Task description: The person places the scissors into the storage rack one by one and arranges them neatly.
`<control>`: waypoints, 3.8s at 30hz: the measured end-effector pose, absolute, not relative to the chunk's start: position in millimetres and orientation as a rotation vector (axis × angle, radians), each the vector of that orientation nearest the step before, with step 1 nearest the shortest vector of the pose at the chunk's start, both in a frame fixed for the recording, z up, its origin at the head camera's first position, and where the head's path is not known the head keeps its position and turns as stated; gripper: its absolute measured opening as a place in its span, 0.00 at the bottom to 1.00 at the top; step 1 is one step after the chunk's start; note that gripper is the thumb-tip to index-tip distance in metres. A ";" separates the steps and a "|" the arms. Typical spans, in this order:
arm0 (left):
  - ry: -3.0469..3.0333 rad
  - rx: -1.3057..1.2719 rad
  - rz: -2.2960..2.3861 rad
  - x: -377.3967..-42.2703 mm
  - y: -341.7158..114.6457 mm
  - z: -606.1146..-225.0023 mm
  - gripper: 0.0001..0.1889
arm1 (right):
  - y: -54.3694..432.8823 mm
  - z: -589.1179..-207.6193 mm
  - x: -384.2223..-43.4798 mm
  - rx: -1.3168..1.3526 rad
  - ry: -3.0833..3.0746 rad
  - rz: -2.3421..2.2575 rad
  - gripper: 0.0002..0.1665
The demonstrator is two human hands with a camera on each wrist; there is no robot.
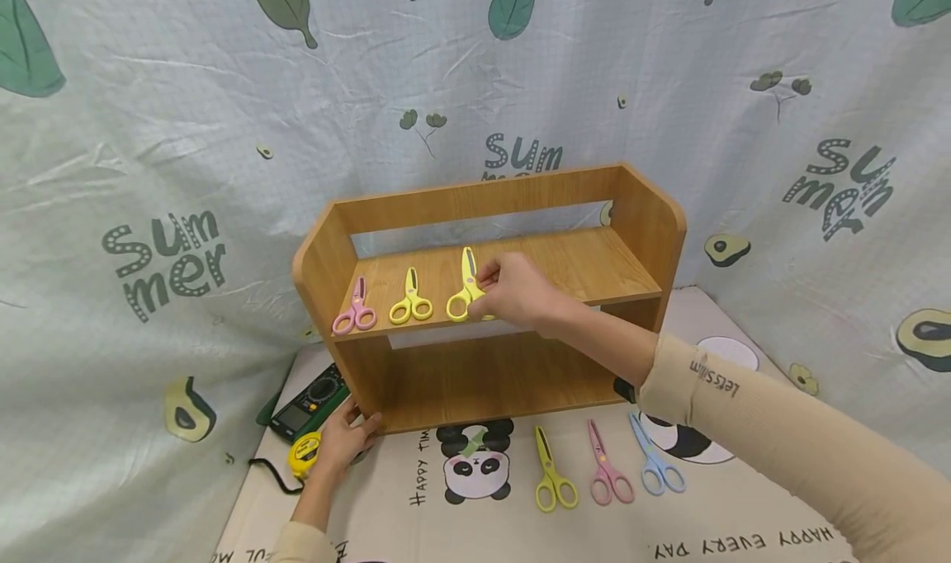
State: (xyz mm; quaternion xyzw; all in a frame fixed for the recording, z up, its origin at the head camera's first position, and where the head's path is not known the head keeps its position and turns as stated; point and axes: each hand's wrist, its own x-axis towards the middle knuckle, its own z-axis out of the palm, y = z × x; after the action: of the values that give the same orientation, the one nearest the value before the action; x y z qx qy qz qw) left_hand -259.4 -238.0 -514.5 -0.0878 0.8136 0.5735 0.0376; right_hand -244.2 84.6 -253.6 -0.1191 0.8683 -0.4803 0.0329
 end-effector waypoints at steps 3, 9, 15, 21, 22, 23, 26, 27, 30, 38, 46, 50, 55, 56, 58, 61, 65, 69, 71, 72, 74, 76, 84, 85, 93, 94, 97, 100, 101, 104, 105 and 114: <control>2.498 -0.275 1.759 -259.3 -239.1 -516.4 0.38 | 80.8 -252.3 -254.9 -0.347 2.694 -1.455 0.24; 2.518 -0.272 1.756 -258.8 -236.9 -516.6 0.38 | 74.2 -252.6 -277.0 -0.377 2.722 -1.382 0.23; 2.519 -0.263 1.767 -258.2 -233.9 -513.5 0.37 | 69.4 -250.9 -292.2 -0.370 2.724 -1.284 0.30; 2.515 -0.267 1.768 -258.9 -234.1 -511.8 0.37 | 66.7 -252.9 -301.8 -0.328 2.729 -1.194 0.33; 2.514 -0.269 1.767 -259.1 -234.3 -511.5 0.37 | 66.4 -253.6 -302.8 -0.325 2.733 -1.176 0.32; 2.515 -0.269 1.764 -259.4 -234.7 -511.4 0.37 | 66.0 -254.0 -303.1 -0.322 2.737 -1.159 0.32; 2.529 -0.275 1.751 -260.3 -235.9 -511.5 0.37 | 64.0 -256.1 -305.4 -0.327 2.749 -1.134 0.29; 2.533 -0.276 1.748 -260.7 -236.3 -511.8 0.38 | 63.1 -257.0 -306.5 -0.324 2.756 -1.123 0.29; 2.542 -0.279 1.740 -260.3 -237.1 -512.7 0.38 | 59.9 -260.4 -311.0 -0.306 2.773 -1.092 0.30; 2.541 -0.273 1.754 -258.2 -237.5 -513.0 0.38 | 55.7 -267.4 -320.3 -0.243 2.795 -1.010 0.31; 2.549 -0.268 1.764 -258.7 -236.8 -514.0 0.37 | 53.4 -266.6 -322.7 -0.229 2.802 -0.955 0.30; 2.562 -0.266 1.757 -258.3 -236.8 -514.8 0.37 | 52.6 -264.8 -321.9 -0.220 2.757 -0.978 0.31; 2.559 -0.265 1.759 -258.0 -236.9 -514.3 0.37 | 51.5 -263.6 -321.3 -0.207 2.737 -0.980 0.30; 2.553 -0.265 1.762 -258.1 -237.1 -514.2 0.37 | 51.3 -263.5 -321.2 -0.204 2.737 -0.976 0.30; 2.543 -0.266 1.767 -258.4 -237.3 -514.1 0.37 | 50.8 -263.5 -321.5 -0.203 2.739 -0.963 0.30; 2.529 -0.255 1.780 -258.7 -237.4 -513.8 0.37 | 50.2 -263.5 -321.9 -0.206 2.742 -0.945 0.30; 2.522 -0.252 1.787 -259.2 -237.5 -513.8 0.37 | 50.7 -264.0 -321.8 -0.213 2.733 -0.963 0.29; 2.523 -0.267 1.780 -258.9 -237.3 -513.7 0.37 | 51.0 -264.5 -320.7 -0.224 2.727 -0.984 0.29; 2.529 -0.268 1.774 -258.4 -237.1 -513.5 0.37 | 51.1 -263.9 -319.4 -0.231 2.725 -0.984 0.28; 2.525 -0.272 1.776 -258.1 -236.8 -513.5 0.37 | 51.7 -263.0 -318.3 -0.235 2.722 -0.983 0.27; 2.520 -0.271 1.781 -257.6 -236.6 -513.1 0.37 | 52.9 -260.5 -316.0 -0.251 2.720 -0.974 0.26; 2.524 -0.266 1.784 -257.2 -236.5 -513.0 0.37 | 55.4 -257.6 -313.4 -0.268 2.708 -0.995 0.25; 2.516 -0.270 1.782 -255.3 -236.7 -512.4 0.37 | 80.5 -247.0 -300.8 -0.329 2.685 -1.079 0.31; 2.514 -0.268 1.781 -255.3 -236.7 -512.5 0.37 | 84.4 -246.7 -297.3 -0.339 2.682 -1.098 0.24; 2.525 -0.262 1.778 -255.2 -235.5 -511.8 0.37 | 124.6 -263.2 -258.1 -0.402 2.645 -1.316 0.37; 2.529 -0.260 1.776 -255.3 -234.9 -511.3 0.37 | 130.5 -268.3 -251.6 -0.415 2.644 -1.339 0.36; 2.534 -0.264 1.775 -255.6 -234.0 -509.8 0.37 | 147.1 -288.8 -232.5 -0.466 2.628 -1.404 0.34; 2.533 -0.272 1.770 -255.6 -233.7 -509.3 0.37 | 157.3 -313.7 -215.5 -0.480 2.593 -1.472 0.34; 2.531 -0.277 1.770 -255.5 -233.7 -509.4 0.37 | 159.7 -322.4 -210.4 -0.482 2.578 -1.498 0.33; 2.531 -0.285 1.768 -254.7 -233.6 -511.1 0.37 | 163.6 -348.5 -195.9 -0.437 2.539 -1.552 0.34; 2.530 -0.286 1.767 -254.4 -233.5 -512.0 0.37 | 164.6 -356.9 -191.4 -0.411 2.527 -1.562 0.34; 2.525 -0.293 1.788 -253.3 -234.6 -514.9 0.36 | 170.7 -423.9 -172.1 -0.305 2.399 -1.592 0.38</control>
State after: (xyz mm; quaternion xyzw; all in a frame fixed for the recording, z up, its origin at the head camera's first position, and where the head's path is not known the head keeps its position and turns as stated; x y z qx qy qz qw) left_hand -253.3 -234.6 -514.9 -0.0942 0.8123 0.5753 0.0168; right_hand -172.1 170.7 -423.9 -0.1045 0.8224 -0.5457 0.1226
